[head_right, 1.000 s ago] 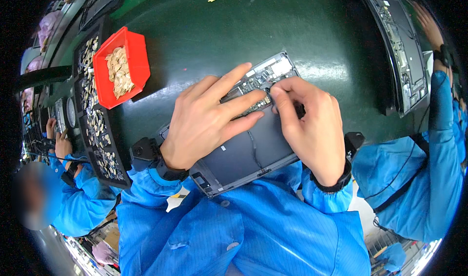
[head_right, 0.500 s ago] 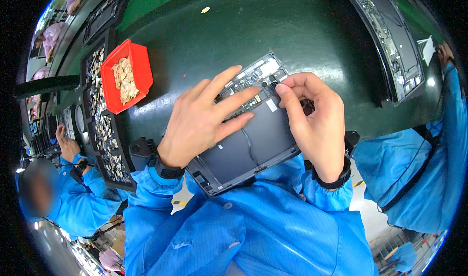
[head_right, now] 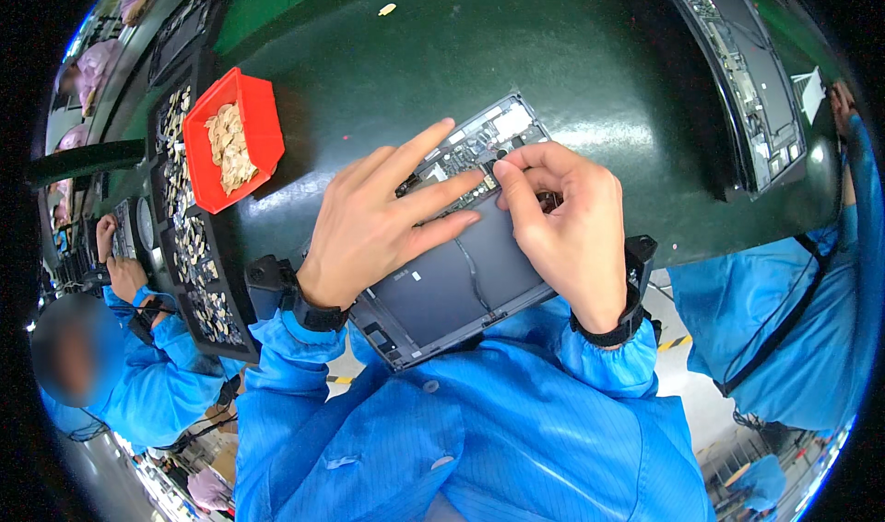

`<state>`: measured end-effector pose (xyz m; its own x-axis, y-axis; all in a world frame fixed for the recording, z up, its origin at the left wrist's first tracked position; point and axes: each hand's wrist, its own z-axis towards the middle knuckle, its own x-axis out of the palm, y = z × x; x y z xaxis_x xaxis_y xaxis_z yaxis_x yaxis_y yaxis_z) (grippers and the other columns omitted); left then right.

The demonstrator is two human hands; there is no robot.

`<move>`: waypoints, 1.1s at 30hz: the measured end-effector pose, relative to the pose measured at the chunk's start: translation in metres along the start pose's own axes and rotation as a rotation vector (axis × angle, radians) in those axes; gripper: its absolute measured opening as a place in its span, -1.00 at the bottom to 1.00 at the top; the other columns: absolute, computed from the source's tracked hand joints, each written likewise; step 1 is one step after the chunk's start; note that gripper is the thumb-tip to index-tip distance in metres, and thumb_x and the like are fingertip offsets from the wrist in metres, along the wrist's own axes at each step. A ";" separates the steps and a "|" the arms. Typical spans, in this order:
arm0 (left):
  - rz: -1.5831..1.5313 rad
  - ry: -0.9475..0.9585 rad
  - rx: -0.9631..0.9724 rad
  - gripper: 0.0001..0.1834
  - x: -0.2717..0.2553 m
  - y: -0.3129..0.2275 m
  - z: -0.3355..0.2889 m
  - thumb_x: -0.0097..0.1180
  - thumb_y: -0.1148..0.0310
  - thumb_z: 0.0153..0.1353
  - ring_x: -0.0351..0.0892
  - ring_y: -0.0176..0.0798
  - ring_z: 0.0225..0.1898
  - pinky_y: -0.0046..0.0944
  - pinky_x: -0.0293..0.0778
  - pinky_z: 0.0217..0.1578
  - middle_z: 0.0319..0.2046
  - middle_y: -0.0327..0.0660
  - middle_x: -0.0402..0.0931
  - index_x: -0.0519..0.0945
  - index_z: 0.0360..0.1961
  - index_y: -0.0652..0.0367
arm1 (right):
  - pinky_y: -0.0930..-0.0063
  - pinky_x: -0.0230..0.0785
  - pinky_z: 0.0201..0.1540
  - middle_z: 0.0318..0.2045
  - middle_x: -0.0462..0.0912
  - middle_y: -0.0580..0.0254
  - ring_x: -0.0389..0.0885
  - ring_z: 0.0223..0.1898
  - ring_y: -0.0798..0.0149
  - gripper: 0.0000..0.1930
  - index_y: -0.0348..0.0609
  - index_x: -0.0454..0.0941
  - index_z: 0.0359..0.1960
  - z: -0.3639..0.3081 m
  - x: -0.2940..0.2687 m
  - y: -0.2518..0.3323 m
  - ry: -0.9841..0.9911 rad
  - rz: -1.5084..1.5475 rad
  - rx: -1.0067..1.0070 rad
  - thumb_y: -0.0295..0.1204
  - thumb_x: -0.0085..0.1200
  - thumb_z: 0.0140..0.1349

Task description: Assembling internal components of tablet devices on a production line.

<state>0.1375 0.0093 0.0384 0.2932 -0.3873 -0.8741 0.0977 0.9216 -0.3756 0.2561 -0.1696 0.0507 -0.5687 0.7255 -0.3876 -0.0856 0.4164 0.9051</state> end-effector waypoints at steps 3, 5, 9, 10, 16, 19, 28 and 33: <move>-0.003 -0.024 -0.001 -0.62 0.002 -0.001 0.000 0.52 0.10 0.09 0.64 -0.22 -0.26 -0.21 0.63 -0.25 0.28 -0.21 0.60 0.84 -0.03 -0.17 | 0.48 0.49 -0.41 -0.53 0.79 0.09 0.76 -0.49 0.40 -0.86 -0.35 0.73 -0.23 0.000 0.000 -0.001 0.001 -0.001 0.013 -0.47 0.27 0.36; -0.008 -0.023 -0.002 -0.62 0.002 0.000 0.000 0.52 0.10 0.08 0.65 -0.22 -0.26 -0.21 0.63 -0.25 0.28 -0.21 0.60 0.84 -0.04 -0.17 | 0.47 0.50 -0.42 -0.53 0.79 0.08 0.78 -0.49 0.37 -0.86 -0.34 0.73 -0.23 0.000 0.001 -0.002 -0.009 -0.007 -0.003 -0.47 0.27 0.36; -0.019 -0.034 -0.002 -0.62 0.003 0.001 -0.001 0.53 0.11 0.08 0.65 -0.21 -0.25 -0.20 0.64 -0.24 0.27 -0.21 0.61 0.85 -0.04 -0.16 | 0.47 0.51 -0.41 -0.53 0.79 0.08 0.80 -0.47 0.34 -0.86 -0.33 0.74 -0.23 -0.001 0.002 0.001 -0.011 -0.038 -0.017 -0.46 0.28 0.35; -0.024 -0.037 -0.002 -0.62 0.003 0.001 -0.001 0.53 0.11 0.07 0.66 -0.21 -0.25 -0.20 0.64 -0.23 0.27 -0.21 0.61 0.85 -0.05 -0.15 | 0.47 0.52 -0.40 -0.52 0.79 0.08 0.81 -0.47 0.33 -0.86 -0.33 0.74 -0.23 -0.001 0.002 0.001 -0.011 -0.046 -0.022 -0.46 0.29 0.35; -0.036 -0.036 -0.011 -0.63 0.003 0.001 -0.001 0.53 0.12 0.07 0.66 -0.20 -0.24 -0.20 0.65 -0.22 0.27 -0.21 0.61 0.86 -0.06 -0.14 | 0.47 0.53 -0.38 -0.51 0.80 0.06 0.81 -0.45 0.34 -0.87 -0.34 0.73 -0.22 -0.001 0.002 0.000 -0.010 -0.044 -0.033 -0.48 0.29 0.35; -0.037 -0.034 -0.015 -0.63 0.002 0.001 -0.001 0.53 0.12 0.07 0.67 -0.20 -0.23 -0.20 0.65 -0.21 0.26 -0.21 0.62 0.86 -0.06 -0.15 | 0.48 0.53 -0.38 -0.51 0.80 0.06 0.81 -0.45 0.35 -0.87 -0.34 0.73 -0.22 -0.001 0.003 0.000 -0.011 -0.026 -0.024 -0.48 0.29 0.35; -0.042 -0.036 -0.018 -0.64 0.002 0.001 -0.001 0.53 0.12 0.07 0.67 -0.20 -0.22 -0.20 0.65 -0.20 0.27 -0.22 0.61 0.86 -0.07 -0.15 | 0.51 0.52 -0.40 -0.51 0.80 0.07 0.80 -0.45 0.38 -0.88 -0.34 0.72 -0.22 -0.001 0.003 0.000 -0.002 -0.016 -0.014 -0.49 0.28 0.36; -0.043 -0.037 -0.016 -0.64 0.003 0.001 -0.001 0.53 0.11 0.07 0.66 -0.20 -0.23 -0.20 0.65 -0.20 0.27 -0.21 0.61 0.86 -0.07 -0.15 | 0.51 0.53 -0.40 -0.51 0.80 0.08 0.81 -0.44 0.37 -0.88 -0.35 0.72 -0.22 -0.001 0.003 0.001 -0.002 -0.030 -0.017 -0.50 0.28 0.36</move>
<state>0.1379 0.0089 0.0352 0.3241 -0.4252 -0.8451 0.0955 0.9034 -0.4180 0.2538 -0.1675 0.0509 -0.5642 0.7137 -0.4151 -0.1169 0.4286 0.8959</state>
